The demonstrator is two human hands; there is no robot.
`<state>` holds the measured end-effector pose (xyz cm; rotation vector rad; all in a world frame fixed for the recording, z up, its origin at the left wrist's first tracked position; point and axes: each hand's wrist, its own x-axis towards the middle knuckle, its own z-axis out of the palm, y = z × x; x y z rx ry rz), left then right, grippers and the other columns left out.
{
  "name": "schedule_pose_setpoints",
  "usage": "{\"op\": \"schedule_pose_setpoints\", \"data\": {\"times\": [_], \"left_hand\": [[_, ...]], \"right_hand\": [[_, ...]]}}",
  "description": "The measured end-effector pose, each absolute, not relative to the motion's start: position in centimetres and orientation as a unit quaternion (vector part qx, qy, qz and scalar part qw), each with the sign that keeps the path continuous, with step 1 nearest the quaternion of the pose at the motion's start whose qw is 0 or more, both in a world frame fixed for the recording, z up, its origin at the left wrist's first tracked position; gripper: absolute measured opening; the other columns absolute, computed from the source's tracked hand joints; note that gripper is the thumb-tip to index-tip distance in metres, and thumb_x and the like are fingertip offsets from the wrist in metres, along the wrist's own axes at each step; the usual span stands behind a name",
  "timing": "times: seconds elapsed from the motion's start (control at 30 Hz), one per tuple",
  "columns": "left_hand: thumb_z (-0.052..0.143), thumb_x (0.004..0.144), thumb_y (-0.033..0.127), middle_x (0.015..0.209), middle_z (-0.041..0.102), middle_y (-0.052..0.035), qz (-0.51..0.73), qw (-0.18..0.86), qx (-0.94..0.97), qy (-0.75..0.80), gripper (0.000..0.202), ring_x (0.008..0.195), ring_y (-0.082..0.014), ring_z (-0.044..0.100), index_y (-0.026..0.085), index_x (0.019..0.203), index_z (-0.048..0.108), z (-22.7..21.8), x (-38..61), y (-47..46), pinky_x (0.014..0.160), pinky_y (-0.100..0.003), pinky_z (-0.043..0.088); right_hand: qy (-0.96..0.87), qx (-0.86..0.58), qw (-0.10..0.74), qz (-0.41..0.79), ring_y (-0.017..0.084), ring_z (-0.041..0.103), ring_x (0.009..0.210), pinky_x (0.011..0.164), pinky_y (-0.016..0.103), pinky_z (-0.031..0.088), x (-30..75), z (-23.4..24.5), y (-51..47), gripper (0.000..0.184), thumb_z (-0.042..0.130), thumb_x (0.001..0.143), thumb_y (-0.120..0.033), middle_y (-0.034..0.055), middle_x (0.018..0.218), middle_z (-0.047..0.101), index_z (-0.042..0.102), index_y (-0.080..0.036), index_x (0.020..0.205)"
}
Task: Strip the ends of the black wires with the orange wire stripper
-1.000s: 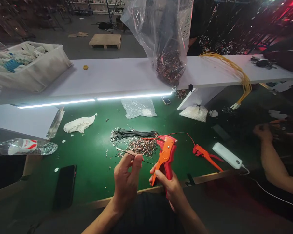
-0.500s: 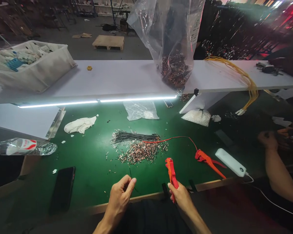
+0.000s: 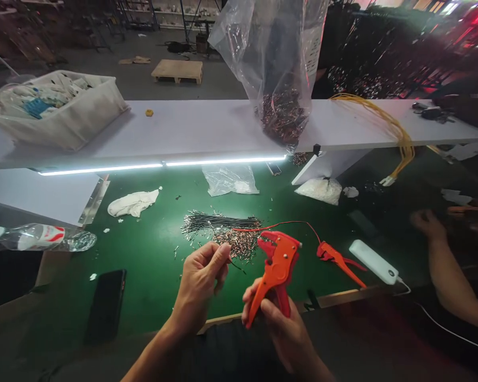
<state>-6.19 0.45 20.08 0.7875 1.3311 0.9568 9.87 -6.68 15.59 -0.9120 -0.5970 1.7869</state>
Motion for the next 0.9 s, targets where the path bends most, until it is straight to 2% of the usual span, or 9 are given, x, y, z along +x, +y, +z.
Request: {"op": "schedule_pose_setpoints", "data": {"times": [0.1,0.17,0.33,0.47,0.6,0.7,0.9], "left_hand": [[0.061,0.079,0.060,0.045,0.041,0.0073,0.413,0.609,0.359,0.575,0.045,0.039,-0.0049,0.032,0.017,0.066,0.053,20.1,-5.2,0.1,0.036,-0.016,0.027],[0.062,0.077,0.062,0.045,0.042,0.0071,0.407,0.606,0.371,0.574,0.047,0.039,-0.0051,0.033,0.017,0.066,0.054,19.8,-4.7,-0.1,0.036,-0.017,0.028],[0.061,0.075,0.065,0.045,0.046,0.0054,0.384,0.589,0.405,0.585,0.049,0.038,-0.0064,0.036,0.017,0.064,0.056,18.5,-4.8,-0.8,0.036,-0.019,0.030],[0.060,0.076,0.065,0.049,0.047,0.0042,0.367,0.563,0.413,0.615,0.050,0.040,-0.0067,0.036,0.017,0.067,0.061,16.5,-5.9,-1.4,0.037,-0.019,0.030],[0.059,0.075,0.068,0.050,0.048,0.0039,0.343,0.551,0.410,0.640,0.052,0.040,-0.0070,0.035,0.016,0.066,0.063,13.8,-7.5,-2.1,0.036,-0.019,0.027],[0.057,0.073,0.072,0.048,0.047,0.0040,0.322,0.551,0.406,0.654,0.056,0.040,-0.0083,0.036,0.016,0.065,0.062,11.6,-8.4,-2.8,0.036,-0.020,0.028],[0.051,0.073,0.078,0.047,0.046,0.0042,0.279,0.560,0.404,0.667,0.061,0.040,-0.0092,0.034,0.018,0.058,0.052,7.3,-7.7,-4.8,0.037,-0.020,0.026]], "right_hand": [[-0.217,-0.393,0.549,0.705,0.018,0.065,0.072,0.070,0.033,0.051,8.8,16.9,-4.9,0.018,0.067,0.085,-0.030,0.0048,0.095,0.066,0.062,-0.019,0.099],[-0.213,-0.407,0.556,0.693,0.019,0.066,0.073,0.073,0.034,0.052,8.5,17.3,-4.1,0.021,0.070,0.082,-0.027,0.0034,0.089,0.067,0.061,-0.020,0.100],[-0.250,-0.457,0.541,0.660,0.019,0.065,0.072,0.071,0.034,0.053,8.1,16.7,-3.9,0.024,0.069,0.080,-0.030,0.0006,0.080,0.064,0.057,-0.021,0.099],[-0.352,-0.580,0.437,0.590,0.022,0.065,0.071,0.070,0.036,0.055,8.6,14.1,-4.2,0.032,0.058,0.080,-0.044,0.0033,0.082,0.063,0.053,-0.020,0.100],[-0.375,-0.683,0.359,0.514,0.024,0.064,0.067,0.067,0.036,0.052,11.6,10.0,-4.3,0.036,0.056,0.078,-0.048,0.0067,0.080,0.063,0.055,-0.017,0.096],[-0.385,-0.760,0.289,0.436,0.028,0.064,0.070,0.070,0.038,0.047,14.9,6.7,-4.5,0.032,0.053,0.078,-0.043,0.0087,0.078,0.065,0.056,-0.017,0.096],[-0.415,-0.827,0.175,0.337,0.031,0.062,0.064,0.061,0.034,0.037,19.8,1.8,-4.7,0.012,0.050,0.078,-0.031,0.0052,0.060,0.060,0.053,-0.022,0.085]]}}
